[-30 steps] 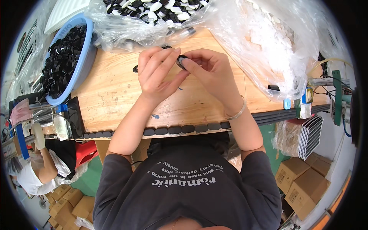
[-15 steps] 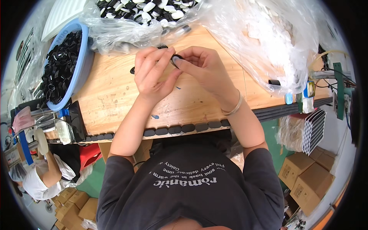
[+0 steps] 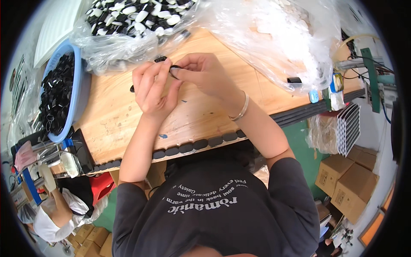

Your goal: Assembling small black plastic caps by inserting white circular pads into them.

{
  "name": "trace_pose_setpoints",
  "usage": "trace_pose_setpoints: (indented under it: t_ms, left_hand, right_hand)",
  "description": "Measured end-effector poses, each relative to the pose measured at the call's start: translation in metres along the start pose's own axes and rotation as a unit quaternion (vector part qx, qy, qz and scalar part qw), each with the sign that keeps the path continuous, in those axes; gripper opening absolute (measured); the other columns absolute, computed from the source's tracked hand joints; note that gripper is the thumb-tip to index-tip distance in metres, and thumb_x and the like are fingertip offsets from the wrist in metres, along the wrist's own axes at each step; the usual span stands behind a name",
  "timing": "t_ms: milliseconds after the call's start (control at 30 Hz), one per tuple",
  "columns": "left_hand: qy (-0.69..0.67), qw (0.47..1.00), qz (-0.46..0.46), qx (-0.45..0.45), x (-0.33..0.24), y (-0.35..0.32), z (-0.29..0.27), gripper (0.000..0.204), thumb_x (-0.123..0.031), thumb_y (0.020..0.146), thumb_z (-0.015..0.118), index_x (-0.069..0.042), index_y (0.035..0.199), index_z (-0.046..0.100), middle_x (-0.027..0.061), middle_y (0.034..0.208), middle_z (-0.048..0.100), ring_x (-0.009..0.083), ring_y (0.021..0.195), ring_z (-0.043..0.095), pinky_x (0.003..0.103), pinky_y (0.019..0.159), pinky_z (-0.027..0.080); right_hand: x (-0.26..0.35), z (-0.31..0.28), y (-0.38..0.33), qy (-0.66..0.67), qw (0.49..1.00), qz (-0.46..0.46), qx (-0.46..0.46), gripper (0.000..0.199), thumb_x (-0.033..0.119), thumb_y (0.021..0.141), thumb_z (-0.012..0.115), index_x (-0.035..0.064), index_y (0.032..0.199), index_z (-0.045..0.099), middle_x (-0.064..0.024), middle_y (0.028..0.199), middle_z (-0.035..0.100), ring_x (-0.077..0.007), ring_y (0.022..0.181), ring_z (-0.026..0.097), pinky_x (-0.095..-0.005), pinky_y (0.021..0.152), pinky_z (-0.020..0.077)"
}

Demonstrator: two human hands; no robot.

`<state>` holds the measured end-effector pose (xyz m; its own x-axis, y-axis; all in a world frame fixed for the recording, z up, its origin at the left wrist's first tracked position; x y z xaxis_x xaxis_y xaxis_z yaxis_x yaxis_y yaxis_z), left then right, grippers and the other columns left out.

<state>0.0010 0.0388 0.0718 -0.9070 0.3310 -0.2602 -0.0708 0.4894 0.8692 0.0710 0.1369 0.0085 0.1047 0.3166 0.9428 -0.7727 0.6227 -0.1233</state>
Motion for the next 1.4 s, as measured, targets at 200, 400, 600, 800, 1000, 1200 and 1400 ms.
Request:
trace_pose_setpoints:
  t_ms: [200, 400, 600, 800, 1000, 1200, 1400]
  left_hand:
    - [-0.027, 0.999, -0.019, 0.034, 0.006, -0.002, 0.012, 0.049, 0.002, 0.059, 0.078, 0.002, 0.107, 0.066, 0.0110, 0.095, 0.066, 0.0286, 0.088, 0.055, 0.037, 0.080, 0.045]
    - [0.012, 0.993, -0.117, 0.007, 0.031, -0.004, -0.002, 0.048, -0.004, 0.060, 0.083, 0.000, 0.105, 0.068, 0.0107, 0.094, 0.066, 0.0290, 0.090, 0.055, 0.037, 0.081, 0.046]
    - [-0.057, 0.992, -0.110, -0.013, 0.033, -0.001, 0.000, 0.049, -0.004, 0.059, 0.083, -0.001, 0.106, 0.068, 0.0096, 0.096, 0.066, 0.0272, 0.091, 0.055, 0.036, 0.081, 0.045]
    - [-0.056, 0.992, -0.111, -0.012, 0.034, -0.001, -0.003, 0.050, -0.003, 0.057, 0.083, -0.002, 0.105, 0.068, 0.0085, 0.096, 0.066, 0.0273, 0.091, 0.055, 0.036, 0.079, 0.046]
    - [-0.048, 0.995, -0.085, -0.001, 0.029, -0.002, 0.003, 0.052, -0.004, 0.055, 0.083, -0.001, 0.104, 0.067, 0.0090, 0.096, 0.065, 0.0281, 0.089, 0.055, 0.036, 0.077, 0.047]
    - [-0.073, 0.993, -0.088, 0.038, 0.028, -0.005, 0.011, 0.051, -0.003, 0.055, 0.081, 0.001, 0.104, 0.066, 0.0101, 0.095, 0.065, 0.0289, 0.087, 0.056, 0.037, 0.076, 0.047]
    - [-0.069, 0.994, -0.063, 0.051, 0.024, -0.002, 0.011, 0.052, -0.002, 0.054, 0.080, 0.001, 0.104, 0.066, 0.0102, 0.093, 0.064, 0.0296, 0.086, 0.057, 0.037, 0.074, 0.048]
  right_hand:
    - [-0.001, -0.012, -0.005, -0.034, 0.999, 0.019, -0.033, 0.012, 0.007, 0.086, 0.065, -0.0023, 0.093, 0.066, -0.0021, 0.083, 0.067, -0.0060, 0.078, 0.062, -0.0204, 0.069, 0.0490]
    - [0.075, -0.108, -0.008, -0.356, 0.881, -0.228, -0.213, 0.009, 0.011, 0.086, 0.065, 0.0033, 0.091, 0.068, 0.0020, 0.082, 0.067, -0.0047, 0.074, 0.059, -0.0210, 0.063, 0.0469]
    - [0.100, -0.255, 0.041, -0.776, 0.578, -0.116, -0.222, 0.012, 0.012, 0.078, 0.064, 0.0096, 0.088, 0.071, -0.0128, 0.083, 0.069, -0.0298, 0.074, 0.065, -0.0365, 0.067, 0.0512]
    - [0.089, -0.251, 0.045, -0.798, 0.566, -0.060, -0.198, 0.007, 0.011, 0.075, 0.063, 0.0067, 0.078, 0.068, -0.0124, 0.079, 0.068, -0.0292, 0.073, 0.065, -0.0358, 0.067, 0.0514]
    - [0.091, -0.135, 0.017, -0.422, 0.880, -0.160, -0.152, 0.007, 0.006, 0.086, 0.060, 0.0023, 0.084, 0.065, -0.0053, 0.076, 0.067, -0.0116, 0.069, 0.064, -0.0231, 0.063, 0.0490]
    - [0.055, -0.004, 0.001, -0.398, 0.904, -0.156, -0.002, 0.007, 0.005, 0.081, 0.067, 0.0005, 0.078, 0.062, -0.0004, 0.067, 0.062, -0.0029, 0.059, 0.054, -0.0181, 0.053, 0.0440]
    - [0.048, -0.002, 0.001, -0.445, 0.880, -0.164, -0.027, 0.010, 0.005, 0.080, 0.068, 0.0001, 0.076, 0.060, -0.0001, 0.063, 0.060, -0.0034, 0.055, 0.053, -0.0178, 0.051, 0.0429]
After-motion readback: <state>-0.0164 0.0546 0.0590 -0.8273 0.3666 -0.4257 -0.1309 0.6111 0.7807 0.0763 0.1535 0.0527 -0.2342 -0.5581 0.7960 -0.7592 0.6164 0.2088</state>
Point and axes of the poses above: each hand's wrist, its own y-axis towards the middle knuckle, its own z-axis out of the palm, x = y × z, the point moved 8 cm from there along y, towards the middle knuckle
